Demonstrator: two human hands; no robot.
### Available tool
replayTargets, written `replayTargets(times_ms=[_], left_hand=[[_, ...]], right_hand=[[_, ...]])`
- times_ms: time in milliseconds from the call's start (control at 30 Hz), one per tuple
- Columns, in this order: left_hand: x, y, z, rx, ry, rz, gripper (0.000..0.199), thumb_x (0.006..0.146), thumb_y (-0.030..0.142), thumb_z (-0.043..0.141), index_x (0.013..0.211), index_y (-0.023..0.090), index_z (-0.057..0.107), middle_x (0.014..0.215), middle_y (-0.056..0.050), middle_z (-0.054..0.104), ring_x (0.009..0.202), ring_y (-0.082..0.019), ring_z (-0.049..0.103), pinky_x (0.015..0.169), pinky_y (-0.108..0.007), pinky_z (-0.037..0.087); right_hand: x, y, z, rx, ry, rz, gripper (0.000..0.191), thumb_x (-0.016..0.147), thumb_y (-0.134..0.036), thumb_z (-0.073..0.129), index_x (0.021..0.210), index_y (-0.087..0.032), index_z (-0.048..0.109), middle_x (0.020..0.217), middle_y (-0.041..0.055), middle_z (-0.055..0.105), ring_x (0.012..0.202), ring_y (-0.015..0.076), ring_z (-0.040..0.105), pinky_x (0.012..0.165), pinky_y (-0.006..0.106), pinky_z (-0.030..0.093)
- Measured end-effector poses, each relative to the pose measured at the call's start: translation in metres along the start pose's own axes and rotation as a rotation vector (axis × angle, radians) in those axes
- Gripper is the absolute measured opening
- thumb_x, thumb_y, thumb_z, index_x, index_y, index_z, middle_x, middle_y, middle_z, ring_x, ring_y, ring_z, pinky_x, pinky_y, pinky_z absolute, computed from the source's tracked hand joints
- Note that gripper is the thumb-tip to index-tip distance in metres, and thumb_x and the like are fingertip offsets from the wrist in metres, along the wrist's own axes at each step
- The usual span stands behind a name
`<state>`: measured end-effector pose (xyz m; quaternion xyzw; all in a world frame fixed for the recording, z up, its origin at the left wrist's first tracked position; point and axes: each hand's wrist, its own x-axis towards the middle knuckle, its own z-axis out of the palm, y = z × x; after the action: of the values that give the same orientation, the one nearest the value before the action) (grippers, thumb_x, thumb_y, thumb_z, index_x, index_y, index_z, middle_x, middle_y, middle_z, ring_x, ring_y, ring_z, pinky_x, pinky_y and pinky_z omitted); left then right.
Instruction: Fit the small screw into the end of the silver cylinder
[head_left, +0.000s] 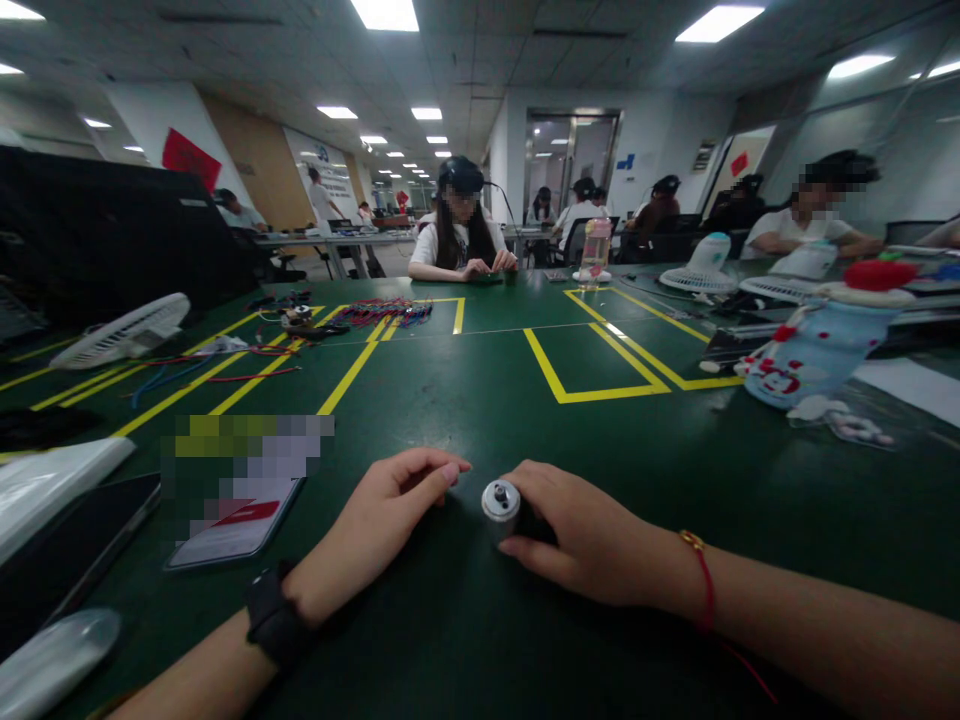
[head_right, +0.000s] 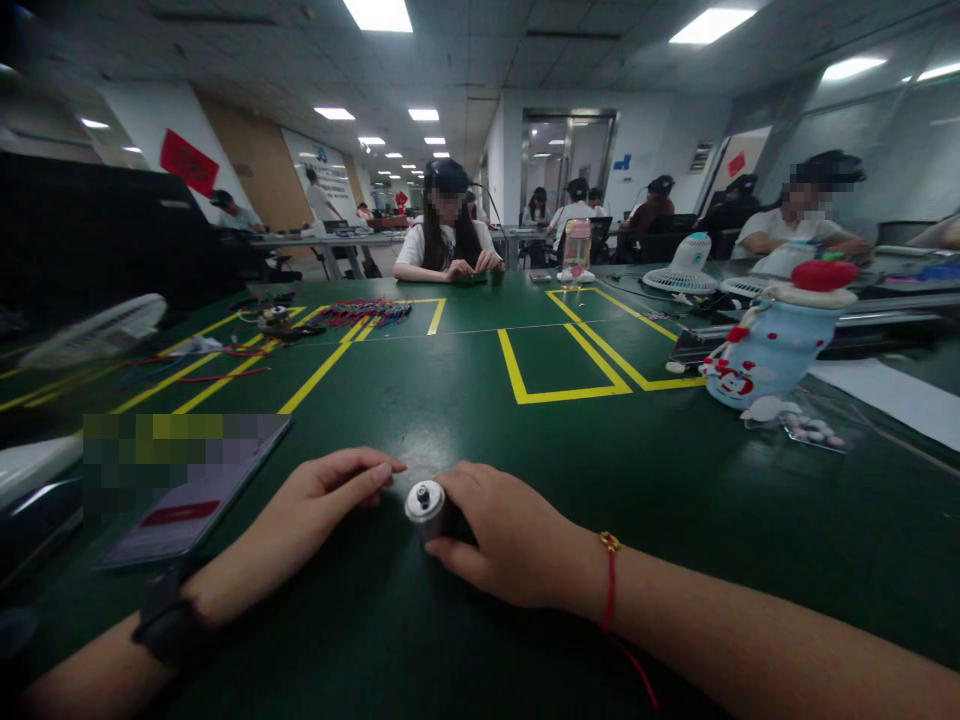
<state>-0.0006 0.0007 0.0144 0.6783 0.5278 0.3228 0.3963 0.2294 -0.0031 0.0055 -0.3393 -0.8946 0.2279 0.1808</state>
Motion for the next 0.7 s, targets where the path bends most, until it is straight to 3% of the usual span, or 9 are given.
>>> replayTargets(times_ms=[133,333,600,700], left_hand=[[0.004,-0.013,0.0,-0.16,0.075,-0.087,0.021,0.088,0.037,0.059,0.098,0.022,0.071,0.079,0.001,0.064,0.071,-0.015,0.054,0.064,-0.025,0.04],[0.005,-0.024,-0.001,-0.418,0.072,-0.105,0.021,0.088,0.036,0.062,0.098,0.02,0.07,0.079,0.001,0.059,0.07,-0.011,0.049,0.065,-0.023,0.038],[0.006,-0.026,-0.001,-0.458,0.048,-0.097,0.02,0.089,0.034,0.061,0.099,0.019,0.069,0.081,0.001,0.058,0.071,-0.011,0.05,0.067,-0.024,0.039],[0.004,-0.02,-0.001,-0.408,0.063,-0.079,0.023,0.092,0.033,0.057,0.111,0.024,0.064,0.092,0.0,0.061,0.077,-0.013,0.054,0.072,-0.026,0.042]], right_hand=[[-0.001,-0.001,0.0,-0.01,-0.003,0.017,0.026,0.085,-0.028,0.062,0.107,-0.017,0.055,0.099,0.0069,0.058,0.084,0.0197,0.051,0.076,0.034,0.043],[-0.001,-0.001,0.0,-0.006,-0.007,0.023,0.027,0.084,-0.028,0.063,0.107,-0.017,0.055,0.099,0.0064,0.058,0.084,0.0196,0.051,0.076,0.034,0.043],[0.001,0.0,0.0,-0.001,-0.006,0.023,0.026,0.084,-0.027,0.064,0.107,-0.017,0.055,0.099,0.0063,0.058,0.085,0.0197,0.051,0.076,0.034,0.043],[0.0,0.0,0.0,0.0,-0.003,0.025,0.027,0.084,-0.028,0.064,0.107,-0.018,0.055,0.1,0.0064,0.058,0.084,0.0196,0.051,0.076,0.034,0.043]])
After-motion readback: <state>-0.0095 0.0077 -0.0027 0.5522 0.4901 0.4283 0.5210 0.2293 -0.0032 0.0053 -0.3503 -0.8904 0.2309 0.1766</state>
